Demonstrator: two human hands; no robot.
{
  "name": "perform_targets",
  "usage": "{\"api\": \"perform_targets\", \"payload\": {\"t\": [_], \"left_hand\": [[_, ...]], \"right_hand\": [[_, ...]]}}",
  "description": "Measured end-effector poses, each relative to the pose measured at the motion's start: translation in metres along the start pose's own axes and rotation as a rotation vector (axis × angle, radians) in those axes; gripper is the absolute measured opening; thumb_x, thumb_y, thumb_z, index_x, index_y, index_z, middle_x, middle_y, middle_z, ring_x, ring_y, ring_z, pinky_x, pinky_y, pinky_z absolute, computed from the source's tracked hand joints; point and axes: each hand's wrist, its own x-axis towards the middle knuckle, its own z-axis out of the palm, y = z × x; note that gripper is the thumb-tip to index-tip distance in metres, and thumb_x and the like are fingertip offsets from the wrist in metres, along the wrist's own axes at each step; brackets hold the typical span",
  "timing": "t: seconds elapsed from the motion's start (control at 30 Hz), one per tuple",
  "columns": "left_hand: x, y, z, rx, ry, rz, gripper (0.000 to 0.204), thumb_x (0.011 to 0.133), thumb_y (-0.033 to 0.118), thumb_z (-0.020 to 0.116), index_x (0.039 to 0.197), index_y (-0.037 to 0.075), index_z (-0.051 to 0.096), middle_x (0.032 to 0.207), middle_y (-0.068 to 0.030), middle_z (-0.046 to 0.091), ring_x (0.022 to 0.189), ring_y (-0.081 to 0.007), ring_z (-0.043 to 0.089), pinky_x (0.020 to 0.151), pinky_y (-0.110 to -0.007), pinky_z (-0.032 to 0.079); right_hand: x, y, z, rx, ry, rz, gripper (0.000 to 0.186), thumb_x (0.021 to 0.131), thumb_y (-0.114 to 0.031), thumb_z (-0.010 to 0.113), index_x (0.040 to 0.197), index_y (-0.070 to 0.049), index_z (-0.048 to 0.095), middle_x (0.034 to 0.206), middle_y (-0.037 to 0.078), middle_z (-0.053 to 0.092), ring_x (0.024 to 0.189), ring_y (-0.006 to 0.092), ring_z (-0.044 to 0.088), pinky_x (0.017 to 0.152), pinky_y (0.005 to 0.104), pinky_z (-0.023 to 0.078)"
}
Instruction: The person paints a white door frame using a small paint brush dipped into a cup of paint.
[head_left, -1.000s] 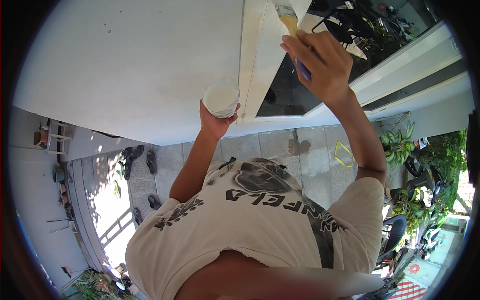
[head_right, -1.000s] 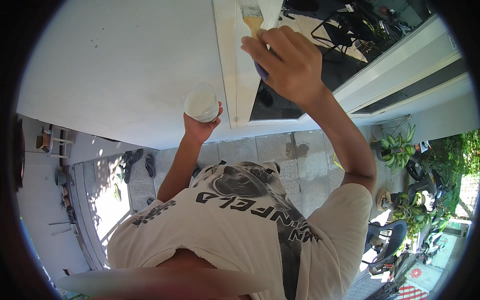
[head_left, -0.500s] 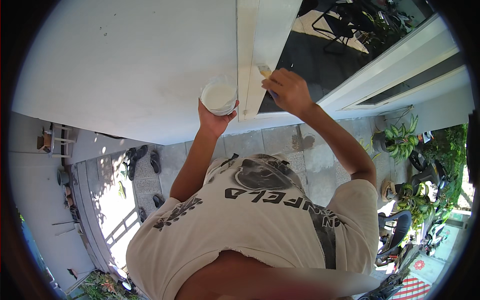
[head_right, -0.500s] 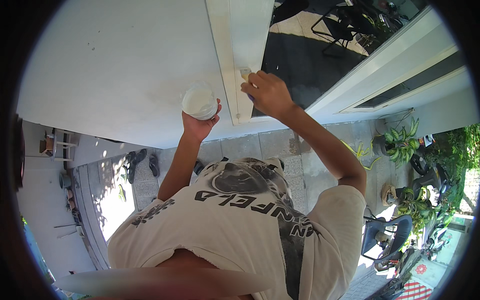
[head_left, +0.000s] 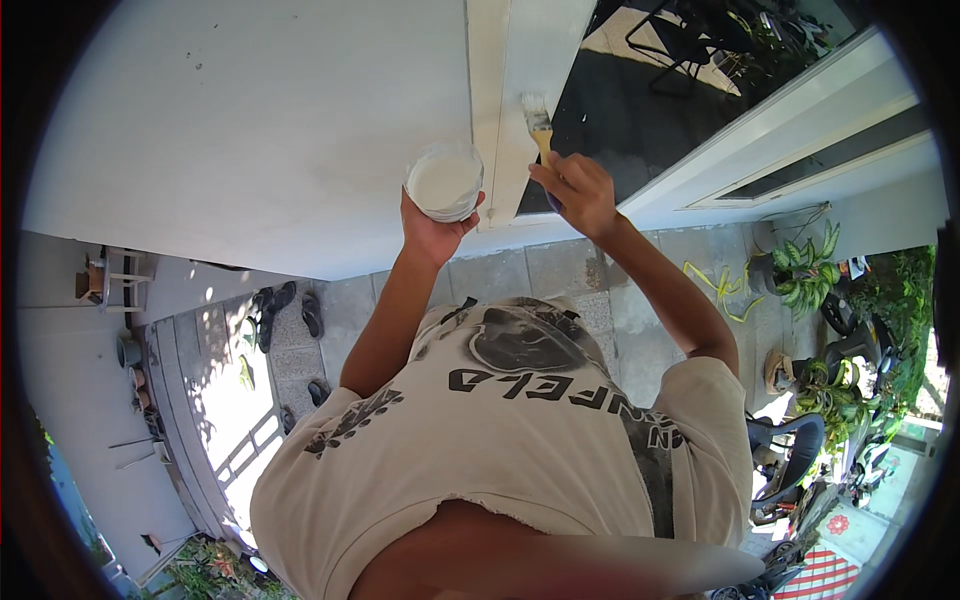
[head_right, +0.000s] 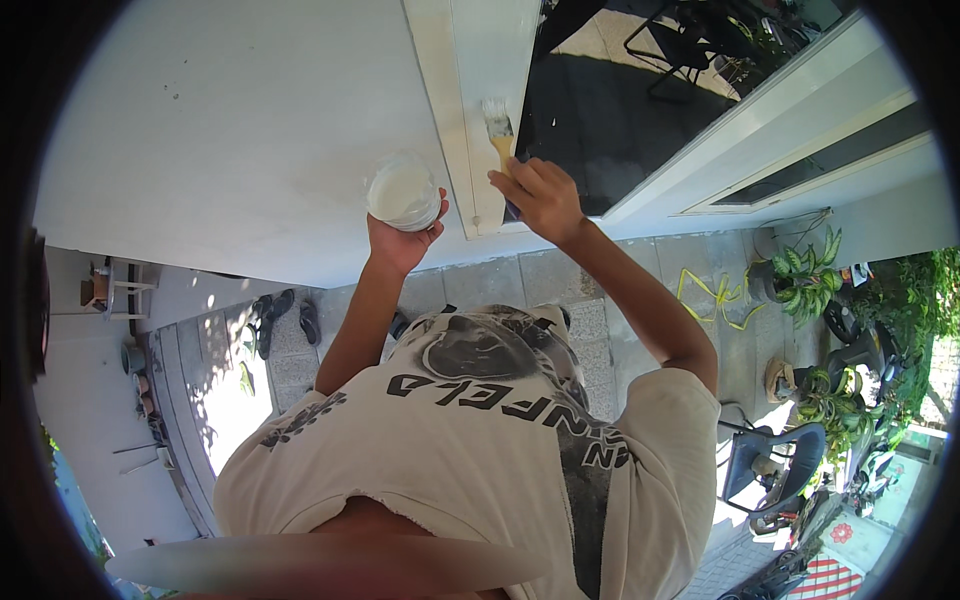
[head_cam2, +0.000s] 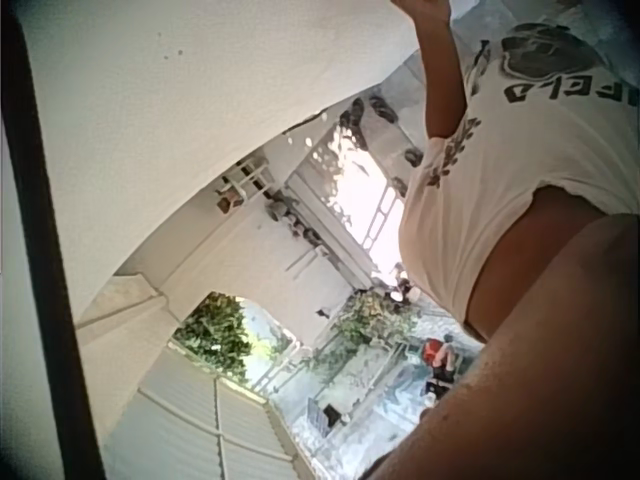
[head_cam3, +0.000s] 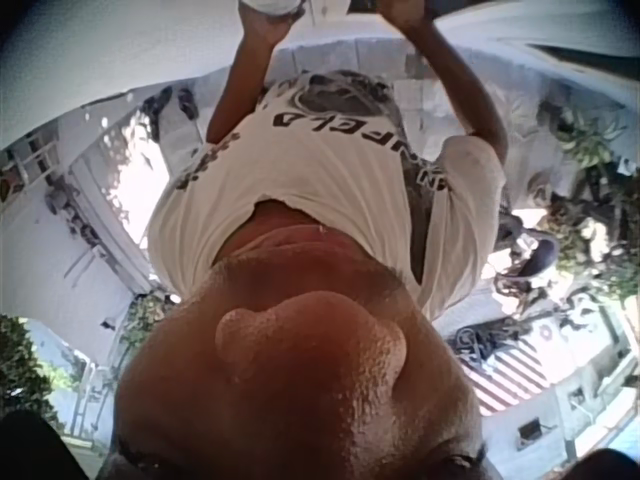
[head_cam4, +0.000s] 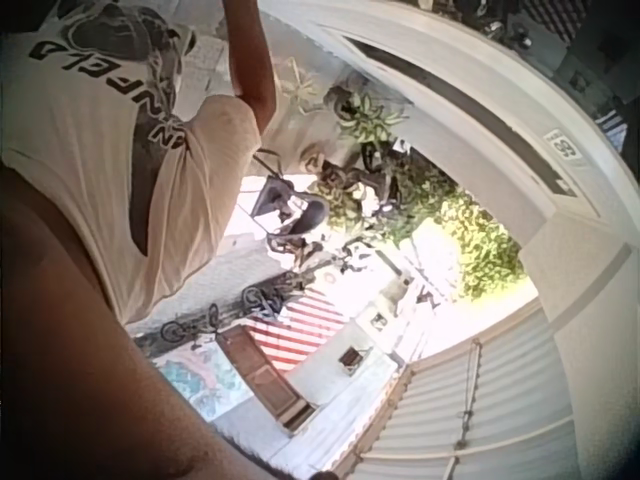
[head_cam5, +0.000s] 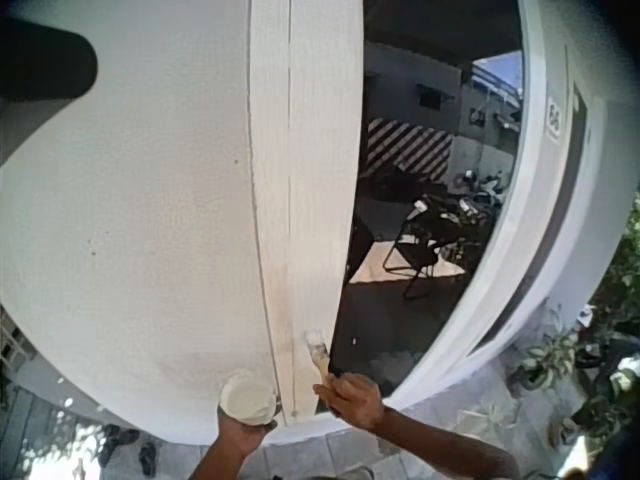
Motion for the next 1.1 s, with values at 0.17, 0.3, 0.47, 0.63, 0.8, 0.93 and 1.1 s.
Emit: {"api": "perform_targets", "payload": {"t": [0.17,0.3,0.47,0.63,0.8,0.93,1.1], "left_hand": [[-0.003,0.004,-0.001,0.027,0.003,0.016,0.068,0.096,0.068,0.033,0.137,0.019,0.054,0.127,-0.0081,0.064,0.106,-0.0338,0.065,0.073,-0.041,0.053],[-0.002,0.004,0.0,0.035,0.001,0.015,0.068,0.096,0.068,0.033,0.137,0.018,0.054,0.127,-0.0083,0.064,0.106,-0.0332,0.066,0.074,-0.041,0.053],[-0.003,-0.002,0.006,-0.024,-0.005,0.031,0.063,0.096,0.059,0.041,0.131,0.009,0.057,0.119,-0.0206,0.066,0.103,-0.0333,0.066,0.07,-0.039,0.057],[-0.001,-0.003,-0.001,-0.021,-0.021,0.024,0.064,0.096,0.063,0.037,0.134,0.014,0.055,0.122,-0.0143,0.065,0.104,-0.0342,0.066,0.07,-0.04,0.055],[0.002,-0.004,0.001,0.003,-0.018,-0.007,0.066,0.096,0.067,0.033,0.137,0.02,0.053,0.125,-0.0079,0.064,0.106,-0.0347,0.065,0.07,-0.041,0.052],[-0.003,-0.004,0.009,0.028,0.007,0.018,0.064,0.097,0.066,0.032,0.136,0.02,0.054,0.125,-0.0069,0.064,0.107,-0.0335,0.065,0.071,-0.041,0.052],[-0.005,-0.007,0.011,0.081,0.013,0.075,0.06,0.097,0.062,0.033,0.134,0.021,0.056,0.126,-0.0067,0.064,0.114,-0.0296,0.063,0.074,-0.045,0.053]], "right_hand": [[-0.04,-0.014,0.024,0.057,-0.087,0.11,0.028,0.074,0.0,0.077,0.101,-0.007,0.072,0.088,0.007,0.059,0.07,0.0208,0.06,0.058,0.0342,0.05],[-0.033,-0.017,0.02,0.133,-0.171,0.131,0.022,0.077,-0.004,0.078,0.097,-0.008,0.069,0.086,0.005,0.058,0.07,0.0217,0.059,0.057,0.0346,0.05],[0.017,0.006,-0.017,0.097,-0.173,0.127,0.025,0.075,-0.004,0.081,0.097,-0.008,0.07,0.086,0.005,0.06,0.07,0.0217,0.061,0.058,0.0335,0.051],[0.052,0.0,-0.056,-0.023,0.135,0.063,0.033,0.072,0.001,0.084,0.102,-0.006,0.075,0.095,0.014,0.065,0.07,0.0218,0.062,0.058,0.0316,0.052],[0.01,-0.002,-0.021,0.0,0.01,0.102,0.031,0.072,0.002,0.083,0.101,-0.004,0.074,0.093,0.013,0.065,0.07,0.022,0.061,0.058,0.0325,0.052],[-0.023,-0.02,0.001,0.13,-0.071,0.189,0.022,0.077,0.003,0.079,0.097,-0.005,0.074,0.088,0.01,0.064,0.071,0.0229,0.062,0.059,0.0324,0.052],[0.028,-0.023,-0.057,0.331,0.3,0.598,0.011,0.085,0.003,0.075,0.095,-0.001,0.072,0.086,0.01,0.065,0.071,0.0164,0.061,0.062,0.0253,0.045]]}}
